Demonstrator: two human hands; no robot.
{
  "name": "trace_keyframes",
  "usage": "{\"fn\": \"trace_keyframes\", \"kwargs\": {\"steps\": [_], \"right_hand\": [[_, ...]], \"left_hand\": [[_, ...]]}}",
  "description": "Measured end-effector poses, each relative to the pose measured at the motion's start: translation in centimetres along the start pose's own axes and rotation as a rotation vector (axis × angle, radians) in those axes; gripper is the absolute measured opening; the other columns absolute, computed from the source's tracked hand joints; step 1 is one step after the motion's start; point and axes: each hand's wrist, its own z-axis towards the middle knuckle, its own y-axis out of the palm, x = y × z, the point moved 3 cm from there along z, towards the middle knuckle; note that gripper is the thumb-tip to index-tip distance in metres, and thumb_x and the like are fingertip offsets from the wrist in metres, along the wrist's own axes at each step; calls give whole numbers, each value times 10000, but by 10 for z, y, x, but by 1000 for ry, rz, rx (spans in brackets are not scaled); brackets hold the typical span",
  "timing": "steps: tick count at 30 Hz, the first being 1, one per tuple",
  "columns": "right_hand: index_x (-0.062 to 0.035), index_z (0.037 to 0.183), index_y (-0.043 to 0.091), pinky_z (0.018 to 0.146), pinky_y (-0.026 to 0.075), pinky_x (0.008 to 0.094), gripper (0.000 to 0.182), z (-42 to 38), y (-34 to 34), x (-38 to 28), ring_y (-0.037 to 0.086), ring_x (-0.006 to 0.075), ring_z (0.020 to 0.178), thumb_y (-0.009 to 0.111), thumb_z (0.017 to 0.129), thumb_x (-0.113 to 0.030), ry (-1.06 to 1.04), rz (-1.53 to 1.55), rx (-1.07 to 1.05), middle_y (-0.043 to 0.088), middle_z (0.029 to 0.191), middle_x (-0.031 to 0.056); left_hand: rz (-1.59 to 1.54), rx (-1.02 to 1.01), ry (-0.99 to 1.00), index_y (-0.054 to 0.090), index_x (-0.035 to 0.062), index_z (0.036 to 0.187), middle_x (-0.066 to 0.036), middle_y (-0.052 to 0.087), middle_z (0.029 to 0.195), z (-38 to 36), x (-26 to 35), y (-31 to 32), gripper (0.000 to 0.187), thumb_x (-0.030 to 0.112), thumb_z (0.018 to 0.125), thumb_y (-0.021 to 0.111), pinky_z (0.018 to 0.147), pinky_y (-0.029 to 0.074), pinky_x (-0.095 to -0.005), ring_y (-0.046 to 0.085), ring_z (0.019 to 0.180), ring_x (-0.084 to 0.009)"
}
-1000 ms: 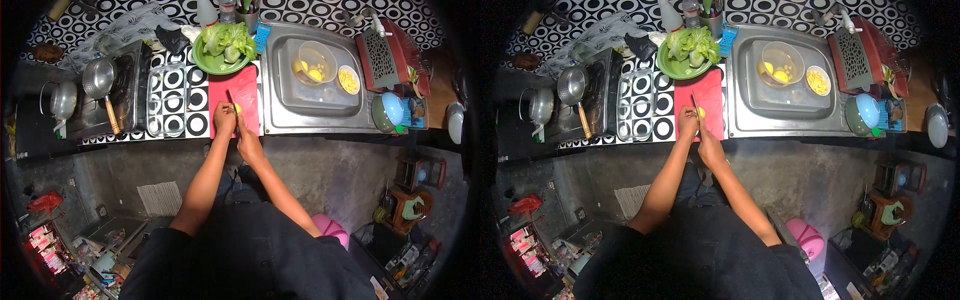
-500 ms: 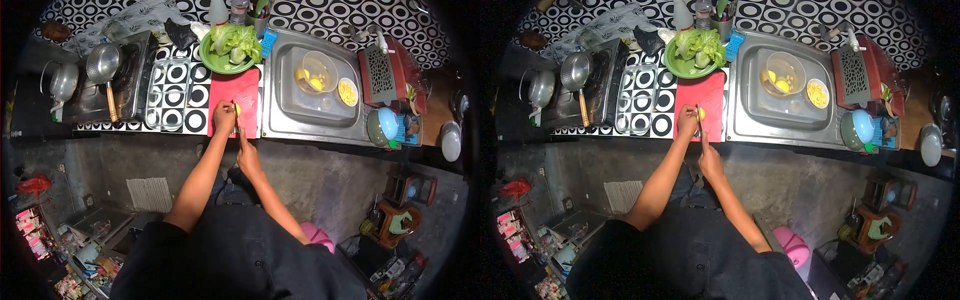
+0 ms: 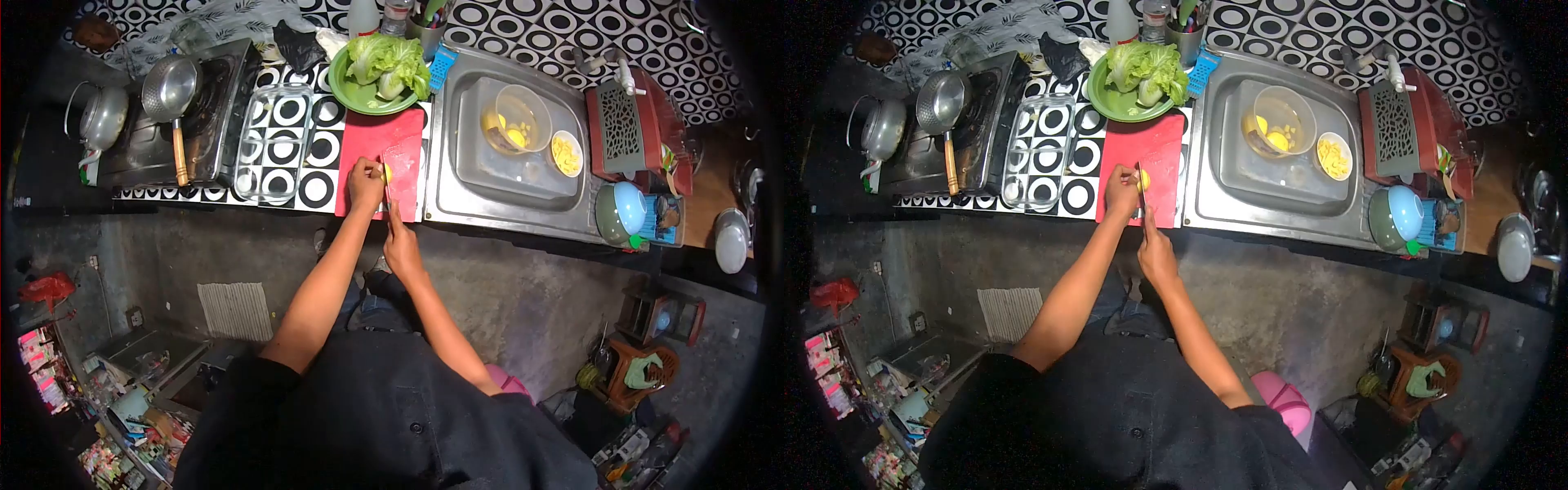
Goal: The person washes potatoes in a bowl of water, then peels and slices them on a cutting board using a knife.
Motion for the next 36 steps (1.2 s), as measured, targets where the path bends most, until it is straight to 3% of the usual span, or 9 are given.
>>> {"fn": "trace_keyframes", "kwargs": {"steps": [1, 4, 10, 13, 16, 20, 23, 34, 36], "right_hand": [[-100, 1581, 199, 788, 472, 553, 734, 15, -2, -6, 622, 528, 868, 444, 903, 36, -66, 6, 56, 629, 892, 345], [-108, 1579, 225, 934, 468, 514, 714, 57, -13, -25, 616, 513, 1043, 434, 914, 43, 281, 17, -208, 625, 1098, 365], [-85, 1567, 234, 787, 464, 569, 676, -2, -6, -6, 625, 526, 894, 429, 927, 8, 143, 0, -101, 637, 942, 358], [-64, 1557, 269, 893, 474, 517, 620, 21, -7, -10, 604, 526, 1025, 449, 966, -23, 106, 79, -39, 604, 1064, 398], [-64, 1556, 277, 906, 482, 502, 617, 53, -16, -24, 609, 517, 1037, 450, 965, -17, 285, 30, -206, 609, 1069, 391], [-41, 1548, 279, 864, 500, 490, 627, 6, -7, -3, 632, 512, 957, 431, 942, 5, 195, 3, -129, 620, 997, 381], [-93, 1573, 233, 803, 467, 569, 684, -4, 5, 12, 627, 528, 874, 455, 933, -1, 112, 58, -65, 629, 889, 359], [-24, 1540, 278, 833, 491, 503, 578, 3, -13, -9, 616, 522, 957, 434, 984, -41, 300, -9, -227, 611, 996, 386], [-43, 1547, 273, 831, 492, 501, 585, 10, 0, 1, 622, 515, 950, 429, 983, -34, 174, 26, -110, 612, 988, 382]], "left_hand": [[5, -16, 0, 612, 38, 936, -133, 690, 899, 0, 4, -2, 105, 128, 926, 663, 763, 516, -388, 668, 847, -259], [6, -43, -25, 603, 39, 946, -114, 677, 887, -6, 9, -6, 107, 135, 950, 651, 737, 509, -361, 646, 813, -222], [-42, -12, -40, 619, 30, 925, -154, 700, 896, -1, 6, -1, 145, 156, 910, 690, 790, 519, -410, 682, 866, -295], [-18, -14, -28, 619, 32, 924, -153, 700, 889, -2, 7, -4, 149, 161, 913, 691, 776, 519, -408, 683, 848, -293], [-33, -29, -55, 618, 31, 922, -152, 700, 886, -4, 5, -6, 157, 170, 918, 691, 765, 518, -404, 683, 829, -291], [-64, -41, -92, 615, 29, 919, -152, 698, 877, 1, 5, -6, 166, 178, 924, 688, 761, 518, -400, 681, 820, -284], [-58, -35, -63, 615, 27, 917, -154, 696, 865, 0, 0, -2, 167, 177, 925, 687, 746, 518, -399, 679, 809, -275], [-112, -38, -84, 613, 26, 902, -141, 694, 839, 7, -3, -3, 168, 169, 919, 700, 733, 512, -396, 672, 795, -264], [-62, -22, -57, 614, 26, 901, -136, 694, 836, 4, -3, -2, 169, 170, 918, 702, 723, 510, -392, 670, 784, -260]]}}
